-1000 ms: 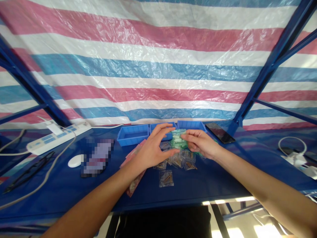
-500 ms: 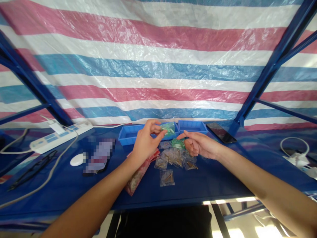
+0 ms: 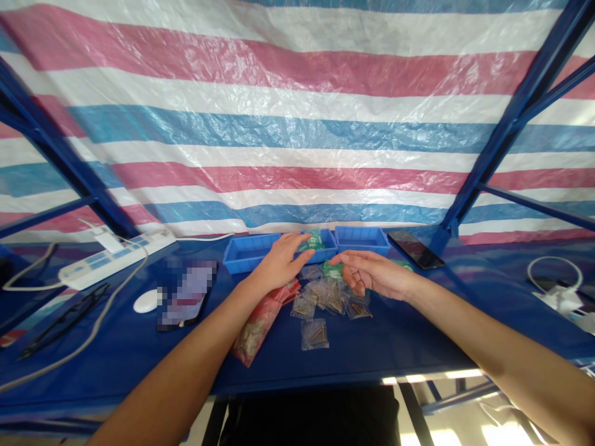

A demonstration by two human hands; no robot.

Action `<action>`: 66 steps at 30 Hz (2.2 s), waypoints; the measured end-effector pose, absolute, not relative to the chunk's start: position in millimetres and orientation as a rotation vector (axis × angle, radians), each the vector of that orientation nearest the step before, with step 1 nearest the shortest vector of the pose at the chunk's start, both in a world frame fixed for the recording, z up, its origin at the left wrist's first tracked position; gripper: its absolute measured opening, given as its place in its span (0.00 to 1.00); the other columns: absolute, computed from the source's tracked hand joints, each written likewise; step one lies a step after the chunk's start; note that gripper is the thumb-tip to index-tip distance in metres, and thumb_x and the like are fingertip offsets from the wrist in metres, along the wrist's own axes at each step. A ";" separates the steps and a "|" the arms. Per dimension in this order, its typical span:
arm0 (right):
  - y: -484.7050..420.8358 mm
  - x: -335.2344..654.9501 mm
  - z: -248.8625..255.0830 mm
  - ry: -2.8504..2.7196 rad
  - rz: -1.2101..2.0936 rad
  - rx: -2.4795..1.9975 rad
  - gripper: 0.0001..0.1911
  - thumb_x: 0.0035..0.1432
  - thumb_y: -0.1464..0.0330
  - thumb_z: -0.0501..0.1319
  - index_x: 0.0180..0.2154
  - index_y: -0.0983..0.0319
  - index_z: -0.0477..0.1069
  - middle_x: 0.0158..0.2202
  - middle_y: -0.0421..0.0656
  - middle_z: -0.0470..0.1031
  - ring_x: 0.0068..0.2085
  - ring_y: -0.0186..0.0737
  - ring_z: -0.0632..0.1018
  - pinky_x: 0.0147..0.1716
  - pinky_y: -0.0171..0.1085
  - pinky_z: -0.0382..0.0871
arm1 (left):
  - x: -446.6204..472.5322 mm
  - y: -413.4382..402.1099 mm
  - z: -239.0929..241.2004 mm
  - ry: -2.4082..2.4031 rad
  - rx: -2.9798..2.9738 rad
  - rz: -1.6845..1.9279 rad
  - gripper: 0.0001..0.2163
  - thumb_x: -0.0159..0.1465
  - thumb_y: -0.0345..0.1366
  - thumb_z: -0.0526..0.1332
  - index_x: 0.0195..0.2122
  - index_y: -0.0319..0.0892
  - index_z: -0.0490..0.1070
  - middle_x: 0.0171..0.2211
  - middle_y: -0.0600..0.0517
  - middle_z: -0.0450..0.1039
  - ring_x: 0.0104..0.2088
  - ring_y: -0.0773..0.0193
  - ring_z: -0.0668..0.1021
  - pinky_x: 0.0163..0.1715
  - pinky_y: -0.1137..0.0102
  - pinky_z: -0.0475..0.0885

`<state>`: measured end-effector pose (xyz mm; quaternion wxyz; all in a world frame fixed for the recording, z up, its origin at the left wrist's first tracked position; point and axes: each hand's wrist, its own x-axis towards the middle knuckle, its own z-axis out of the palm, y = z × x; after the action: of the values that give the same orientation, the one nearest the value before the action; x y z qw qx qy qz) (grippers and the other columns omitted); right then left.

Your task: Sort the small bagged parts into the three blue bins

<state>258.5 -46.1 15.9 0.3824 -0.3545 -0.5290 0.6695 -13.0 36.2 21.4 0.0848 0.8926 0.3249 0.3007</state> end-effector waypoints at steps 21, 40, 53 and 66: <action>-55.6 245.5 14.2 -2.449 0.256 -0.825 0.26 0.57 0.53 0.76 0.51 0.59 0.78 0.46 0.49 0.80 0.49 0.53 0.76 0.54 0.51 0.71 | -10.2 8.6 35.9 0.960 2.842 1.047 0.13 0.77 0.39 0.56 0.53 0.43 0.79 0.55 0.44 0.78 0.59 0.49 0.77 0.63 0.51 0.71; -55.3 238.5 7.8 -2.496 0.213 -0.853 0.27 0.55 0.48 0.76 0.46 0.58 0.78 0.45 0.47 0.79 0.49 0.53 0.76 0.54 0.51 0.69 | -5.6 -2.6 31.9 0.848 2.854 1.028 0.12 0.76 0.39 0.58 0.53 0.45 0.79 0.53 0.44 0.80 0.59 0.49 0.77 0.65 0.49 0.70; -53.7 242.3 9.3 -2.138 0.546 -0.869 0.03 0.66 0.69 0.64 0.39 0.58 0.77 0.40 0.44 0.81 0.43 0.46 0.79 0.49 0.45 0.72 | -4.0 -10.2 36.5 0.739 2.737 1.038 0.12 0.77 0.41 0.58 0.53 0.45 0.79 0.52 0.45 0.81 0.58 0.50 0.78 0.64 0.52 0.71; -41.7 247.4 0.3 -1.645 1.040 -0.868 0.15 0.65 0.55 0.70 0.40 0.60 0.77 0.38 0.41 0.79 0.38 0.38 0.77 0.43 0.38 0.71 | 2.9 -23.0 40.3 0.876 2.322 0.863 0.16 0.72 0.43 0.64 0.59 0.48 0.78 0.48 0.51 0.86 0.46 0.57 0.86 0.37 0.71 0.78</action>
<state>247.4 -41.7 0.3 0.4840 -0.3562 -0.6756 0.4272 2.9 -23.0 40.3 0.2541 0.8548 0.3223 0.3176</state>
